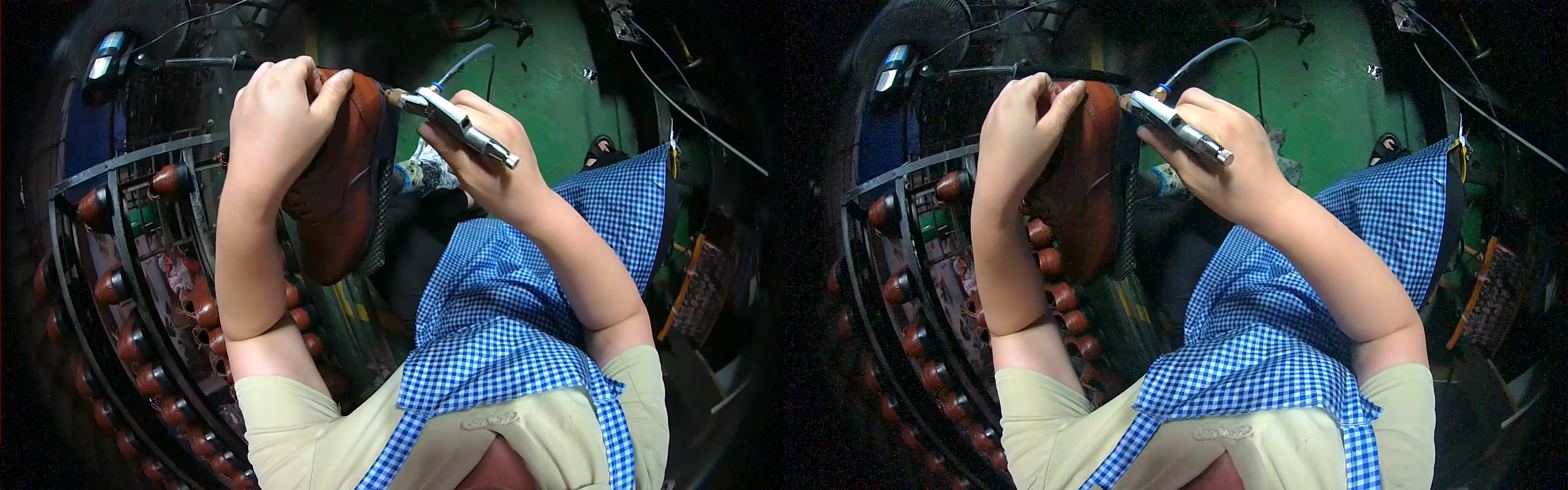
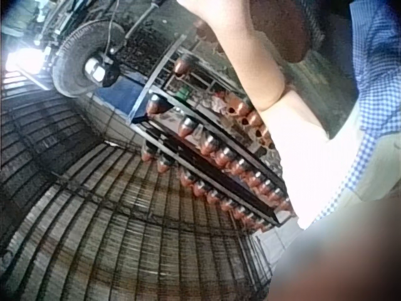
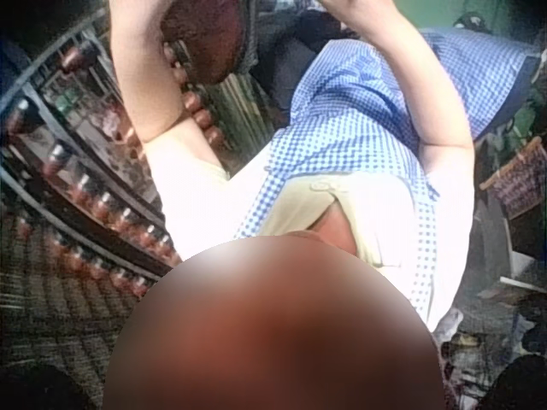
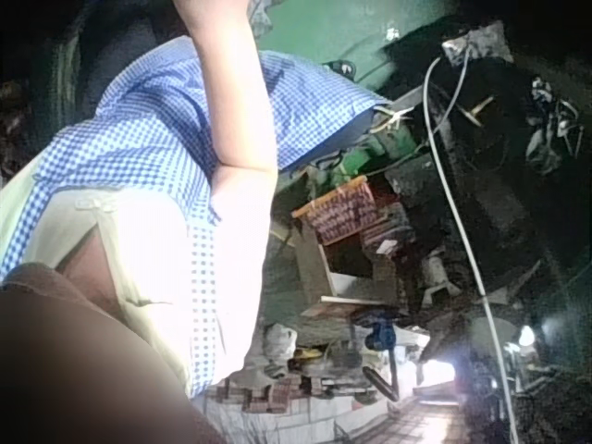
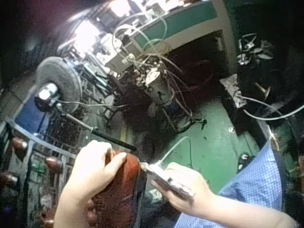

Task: Applying adhesive or finish to the edges of brown leather shoes using a spray gun.

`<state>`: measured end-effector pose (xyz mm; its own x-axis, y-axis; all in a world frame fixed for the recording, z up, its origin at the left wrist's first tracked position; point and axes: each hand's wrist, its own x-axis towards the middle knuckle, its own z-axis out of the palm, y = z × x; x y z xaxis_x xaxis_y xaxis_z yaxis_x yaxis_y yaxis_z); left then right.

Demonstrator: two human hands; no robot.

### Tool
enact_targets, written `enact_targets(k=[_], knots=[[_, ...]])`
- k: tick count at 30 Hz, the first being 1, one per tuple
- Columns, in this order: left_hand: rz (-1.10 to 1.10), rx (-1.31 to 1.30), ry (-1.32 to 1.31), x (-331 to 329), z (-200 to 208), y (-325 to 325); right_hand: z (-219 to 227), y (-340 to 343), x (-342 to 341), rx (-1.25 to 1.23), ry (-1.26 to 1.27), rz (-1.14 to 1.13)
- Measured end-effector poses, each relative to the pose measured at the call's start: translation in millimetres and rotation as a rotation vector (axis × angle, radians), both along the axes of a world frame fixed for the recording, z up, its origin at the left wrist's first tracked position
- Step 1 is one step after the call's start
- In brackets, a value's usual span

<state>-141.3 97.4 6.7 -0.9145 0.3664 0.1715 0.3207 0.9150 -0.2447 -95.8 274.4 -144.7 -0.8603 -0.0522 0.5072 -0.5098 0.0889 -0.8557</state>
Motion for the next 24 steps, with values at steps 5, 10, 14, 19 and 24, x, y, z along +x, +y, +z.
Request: enact_targets(k=[5,10,14,19,24], knots=[[0.135,0.076,-0.11,-7.9,5.4,-8.7,-1.8,-12.1,-2.5,-0.006,0.019,-0.018],[0.151,0.108,-0.141,-12.4,3.6,-12.7,-6.9,-19.1,0.0,0.007,0.021,-0.061],[0.174,0.121,-0.147,-11.1,4.6,-14.5,-8.9,-22.2,3.7,0.018,0.044,-0.065],[0.191,0.144,-0.157,-12.3,6.2,-15.4,-8.1,-24.0,8.6,0.011,0.042,-0.069],[0.184,0.188,-0.176,-17.7,3.7,-27.0,-10.8,-28.7,16.7,0.019,0.066,-0.056]])
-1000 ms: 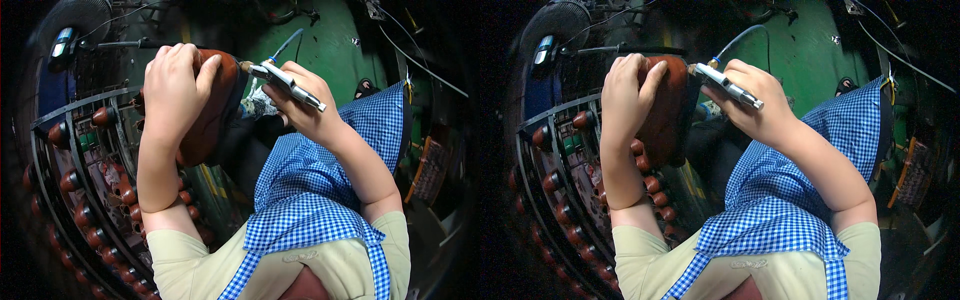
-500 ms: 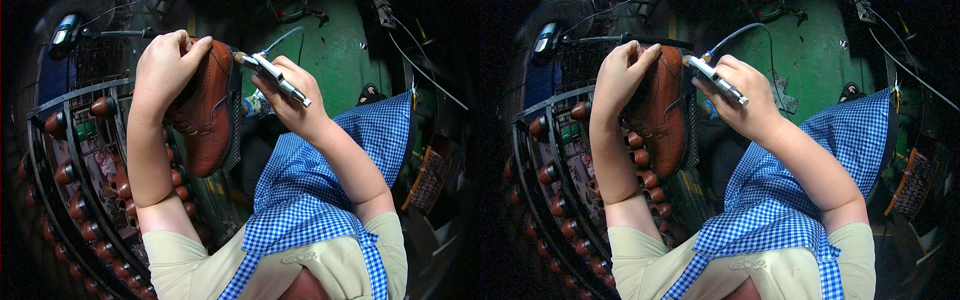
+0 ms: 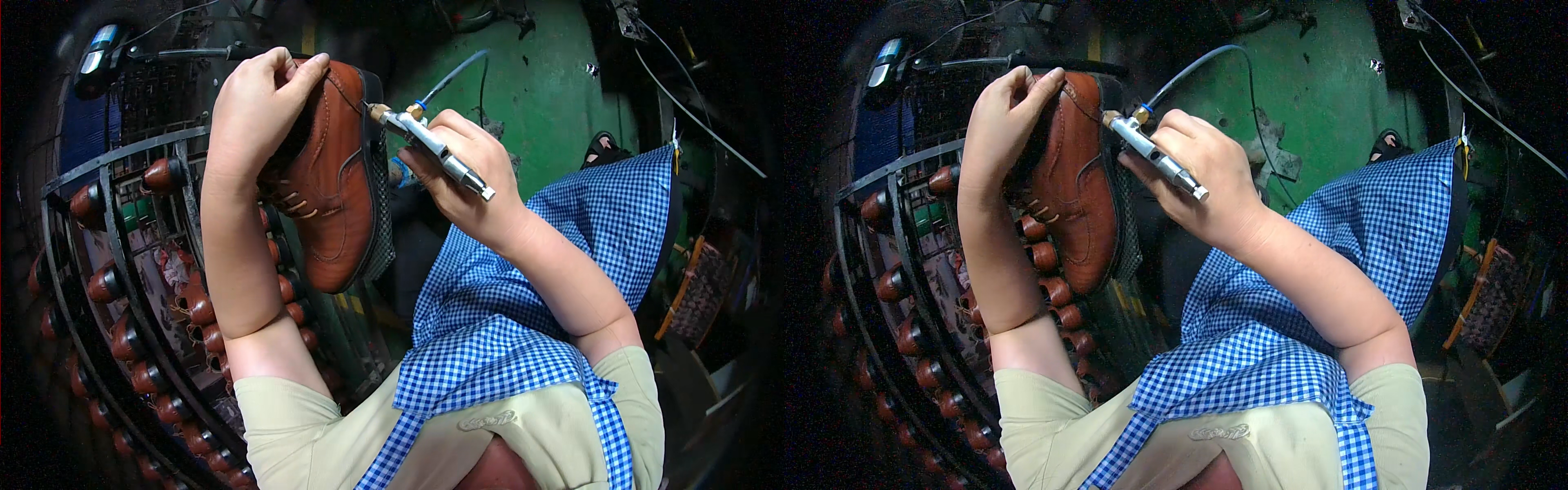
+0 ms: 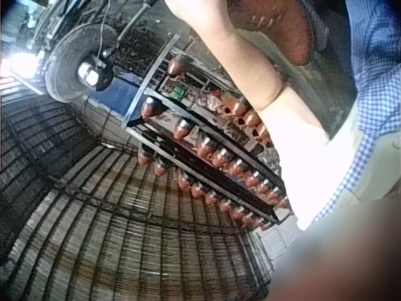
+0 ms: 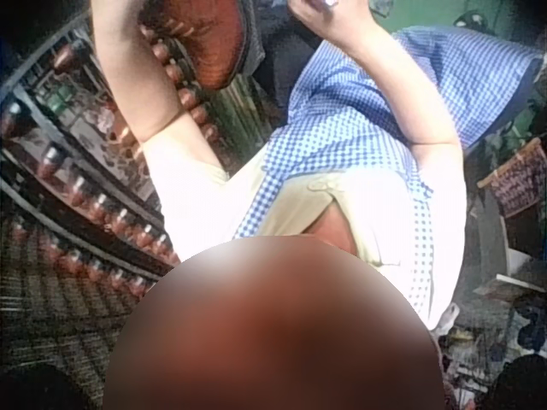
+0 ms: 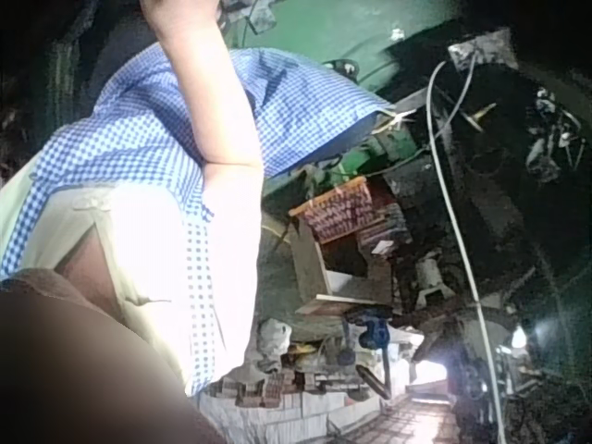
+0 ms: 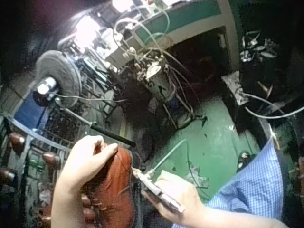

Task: Applying adhesive or finish to the edges of brown leather shoes using a spray gun.

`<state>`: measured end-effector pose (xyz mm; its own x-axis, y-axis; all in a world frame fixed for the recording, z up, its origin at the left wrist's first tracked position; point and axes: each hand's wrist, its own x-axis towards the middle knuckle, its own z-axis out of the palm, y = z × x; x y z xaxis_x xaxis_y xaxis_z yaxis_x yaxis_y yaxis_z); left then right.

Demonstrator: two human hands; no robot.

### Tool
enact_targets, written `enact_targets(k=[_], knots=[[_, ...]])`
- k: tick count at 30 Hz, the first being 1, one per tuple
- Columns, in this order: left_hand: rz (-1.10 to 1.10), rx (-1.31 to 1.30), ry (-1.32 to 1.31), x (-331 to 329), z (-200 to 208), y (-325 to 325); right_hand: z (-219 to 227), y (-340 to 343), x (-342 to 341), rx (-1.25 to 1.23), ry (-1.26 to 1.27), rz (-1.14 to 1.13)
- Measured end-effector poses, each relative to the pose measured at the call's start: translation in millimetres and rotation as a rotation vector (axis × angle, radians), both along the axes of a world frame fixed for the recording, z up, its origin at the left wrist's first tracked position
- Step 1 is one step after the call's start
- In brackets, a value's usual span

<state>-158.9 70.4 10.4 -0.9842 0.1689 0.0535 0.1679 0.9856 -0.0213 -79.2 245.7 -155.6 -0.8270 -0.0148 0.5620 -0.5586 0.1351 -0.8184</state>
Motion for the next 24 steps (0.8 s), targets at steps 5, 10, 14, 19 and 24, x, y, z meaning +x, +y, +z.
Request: enact_targets(k=[5,10,14,19,24], knots=[[-0.014,0.047,0.016,-1.6,-1.9,-4.5,2.5,1.5,4.1,0.033,0.003,0.013],[0.007,0.073,0.007,0.0,-3.2,-6.1,3.5,0.8,10.3,0.058,0.004,0.024],[0.018,0.102,-0.001,-3.9,-4.9,-13.2,5.3,-0.4,17.3,0.083,-0.002,0.045],[0.018,0.088,0.003,-5.5,-3.3,-15.6,3.0,-1.5,22.6,0.065,0.024,0.064],[0.062,0.083,-0.012,-10.2,-2.0,-26.1,3.9,1.5,30.7,0.074,0.013,0.126]])
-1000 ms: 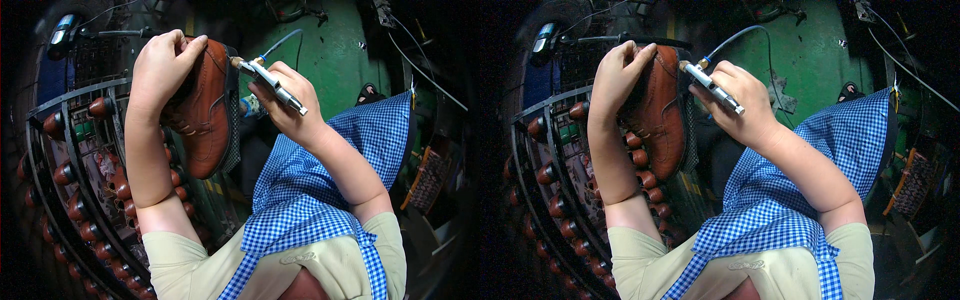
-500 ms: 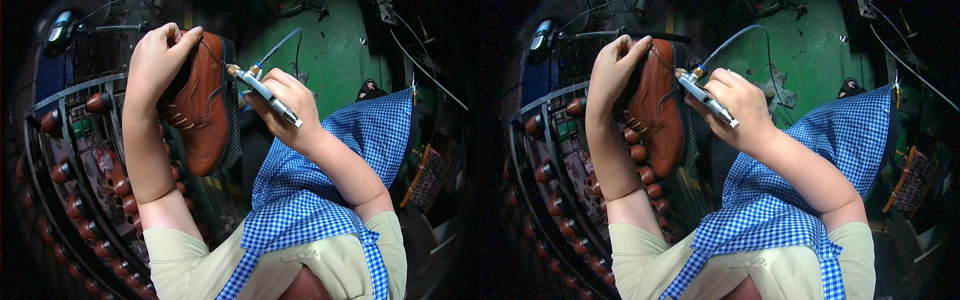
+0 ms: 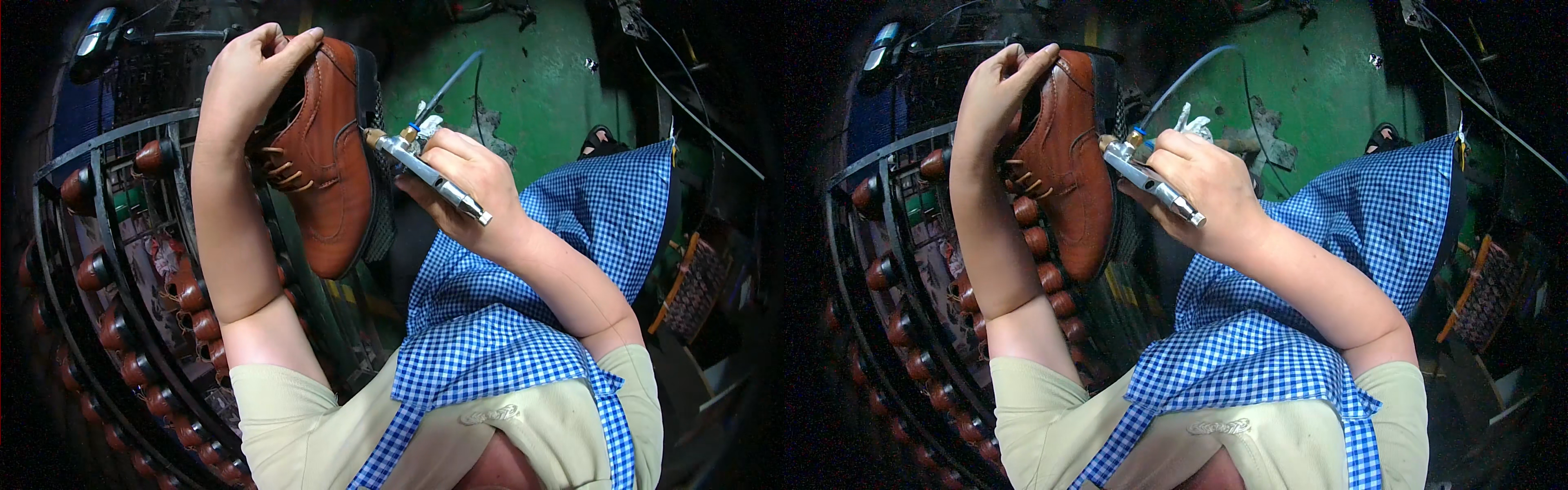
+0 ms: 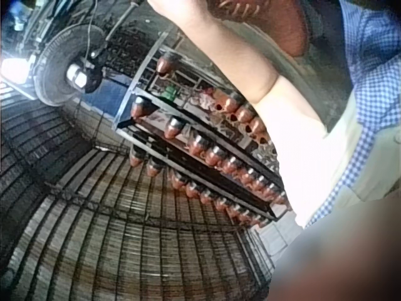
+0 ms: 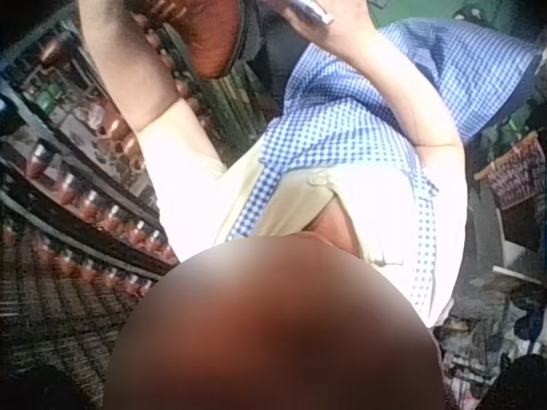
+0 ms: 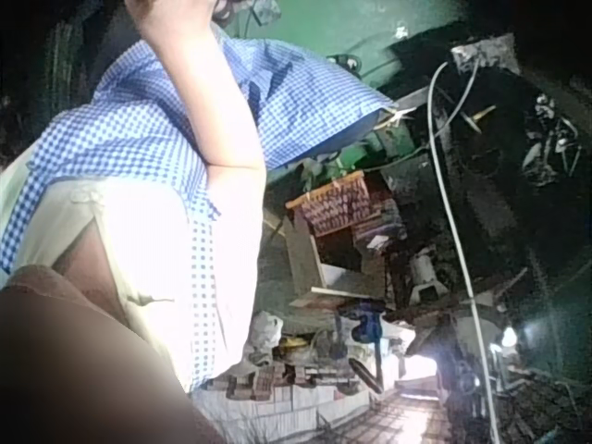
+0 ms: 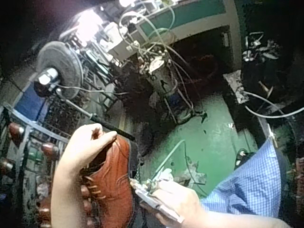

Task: Applying adhesive or finish to the edges of brown leather shoes using a spray gun.

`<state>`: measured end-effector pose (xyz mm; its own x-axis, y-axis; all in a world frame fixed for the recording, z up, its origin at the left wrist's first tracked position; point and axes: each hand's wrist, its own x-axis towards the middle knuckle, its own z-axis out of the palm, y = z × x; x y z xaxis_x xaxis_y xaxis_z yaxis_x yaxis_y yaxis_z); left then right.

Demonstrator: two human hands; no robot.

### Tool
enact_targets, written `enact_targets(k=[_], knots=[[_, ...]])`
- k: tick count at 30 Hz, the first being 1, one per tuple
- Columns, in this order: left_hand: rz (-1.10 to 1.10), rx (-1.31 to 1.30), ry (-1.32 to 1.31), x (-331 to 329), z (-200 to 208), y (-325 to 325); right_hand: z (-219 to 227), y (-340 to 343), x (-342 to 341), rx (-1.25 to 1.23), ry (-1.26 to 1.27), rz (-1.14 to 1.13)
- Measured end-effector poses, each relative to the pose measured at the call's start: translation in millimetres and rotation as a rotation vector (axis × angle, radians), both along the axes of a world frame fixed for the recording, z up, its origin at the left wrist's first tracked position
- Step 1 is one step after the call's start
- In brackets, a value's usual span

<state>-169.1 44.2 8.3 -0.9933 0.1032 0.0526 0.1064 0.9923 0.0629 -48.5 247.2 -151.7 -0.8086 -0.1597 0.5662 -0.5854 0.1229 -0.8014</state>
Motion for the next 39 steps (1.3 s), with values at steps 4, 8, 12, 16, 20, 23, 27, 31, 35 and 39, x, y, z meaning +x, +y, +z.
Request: enact_targets(k=[4,8,12,16,20,23,27,31,35,39], knots=[[0.001,-0.015,0.086,7.8,4.6,-4.6,3.0,1.5,7.2,0.014,0.018,0.021],[-0.024,0.341,0.314,55.1,0.1,-9.5,-0.7,7.5,10.9,0.038,0.002,0.046],[0.046,0.673,0.246,140.7,-26.0,-37.9,-2.7,10.2,13.6,0.057,-0.021,0.035],[0.259,0.516,-0.003,220.2,-45.7,-41.4,-4.3,8.3,17.2,0.044,-0.022,0.046],[0.253,0.642,-0.072,242.7,-50.9,-46.3,-7.8,11.4,20.7,0.035,-0.003,0.063],[0.143,0.604,-0.11,243.1,-47.7,-44.8,-10.3,13.0,26.8,0.042,-0.027,0.088],[0.139,0.577,-0.162,244.6,-39.7,-37.5,-11.2,14.1,32.8,0.023,-0.051,0.115],[0.045,0.46,-0.172,241.5,-35.7,-29.5,-10.9,18.1,35.2,0.036,-0.041,0.124],[-0.051,0.337,-0.128,240.4,-35.0,-24.5,-7.8,24.9,38.0,0.05,-0.043,0.142],[-0.089,0.285,-0.135,236.3,-31.6,-17.7,-6.4,32.6,41.8,0.086,-0.05,0.191]])
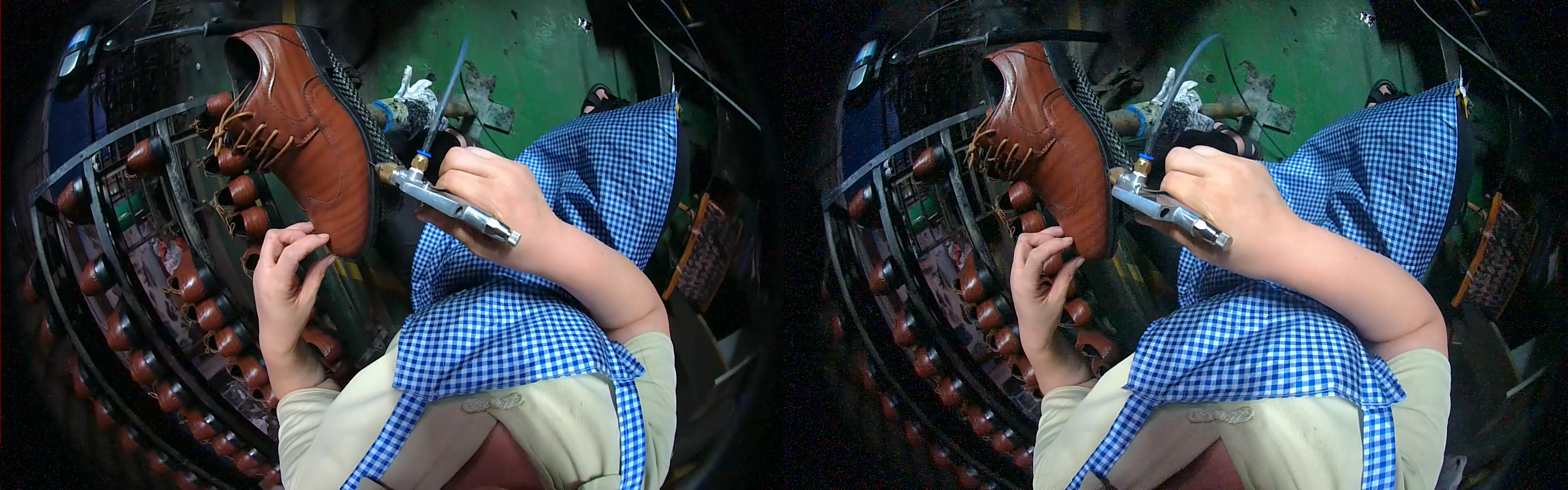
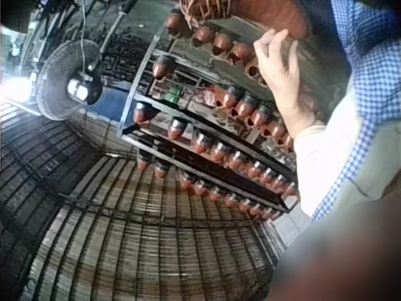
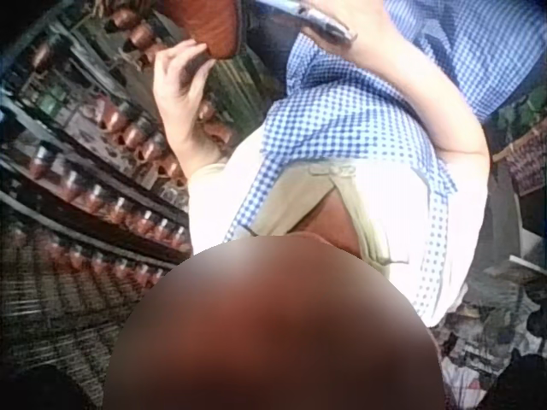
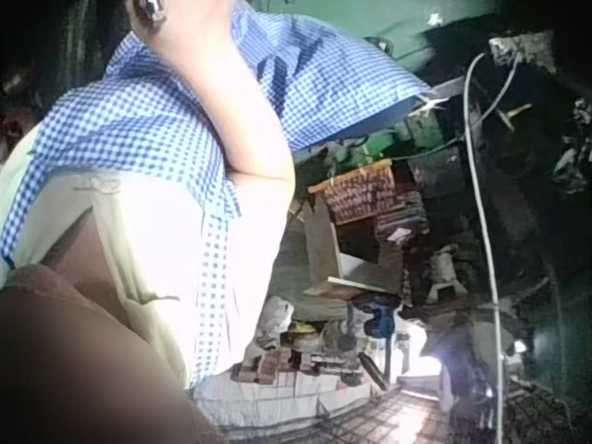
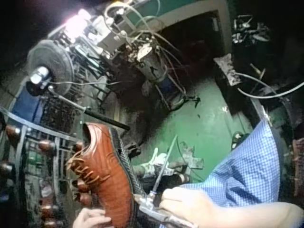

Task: Applying adhesive or finish to the edges of brown leather shoes using a spray gun.

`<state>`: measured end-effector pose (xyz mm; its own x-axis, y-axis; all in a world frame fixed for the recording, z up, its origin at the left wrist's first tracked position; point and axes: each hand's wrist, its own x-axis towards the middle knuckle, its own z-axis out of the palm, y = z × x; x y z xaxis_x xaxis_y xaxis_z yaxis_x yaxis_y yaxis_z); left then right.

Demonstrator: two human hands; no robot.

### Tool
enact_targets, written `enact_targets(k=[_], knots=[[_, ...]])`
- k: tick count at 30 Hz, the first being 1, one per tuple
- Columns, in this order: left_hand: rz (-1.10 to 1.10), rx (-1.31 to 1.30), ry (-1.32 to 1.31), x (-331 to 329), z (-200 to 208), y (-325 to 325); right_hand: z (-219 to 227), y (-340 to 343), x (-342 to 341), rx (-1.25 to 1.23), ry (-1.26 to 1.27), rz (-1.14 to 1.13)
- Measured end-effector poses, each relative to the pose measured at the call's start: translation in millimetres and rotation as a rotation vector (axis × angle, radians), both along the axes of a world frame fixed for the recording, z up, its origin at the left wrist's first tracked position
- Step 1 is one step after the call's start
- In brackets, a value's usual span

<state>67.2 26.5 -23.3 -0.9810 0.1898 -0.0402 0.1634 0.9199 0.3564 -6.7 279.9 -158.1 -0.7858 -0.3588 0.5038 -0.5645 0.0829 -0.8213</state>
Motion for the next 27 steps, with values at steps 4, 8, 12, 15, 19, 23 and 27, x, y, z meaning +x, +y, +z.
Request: enact_targets(k=[4,8,12,15,19,23,27], knots=[[-0.039,-0.001,0.023,-6.2,-0.2,5.0,2.9,6.8,4.6,0.016,-0.019,0.047],[-0.076,-0.037,0.033,-12.3,2.4,11.1,4.9,12.0,8.9,0.005,-0.026,0.061],[-0.123,-0.072,0.035,-20.2,4.9,17.5,5.8,19.7,12.8,0.074,-0.025,0.093],[-0.203,-0.127,0.066,-28.2,7.7,23.7,7.9,25.4,14.1,0.084,-0.017,0.095],[-0.296,-0.199,0.098,-42.2,11.8,36.5,9.7,34.1,16.0,0.096,-0.012,0.085],[-0.378,-0.243,0.136,-55.6,15.4,47.1,15.5,44.9,16.9,0.094,-0.017,0.082],[-0.433,-0.184,0.102,-70.4,14.3,53.9,17.9,52.8,17.6,0.11,-0.022,0.059]])
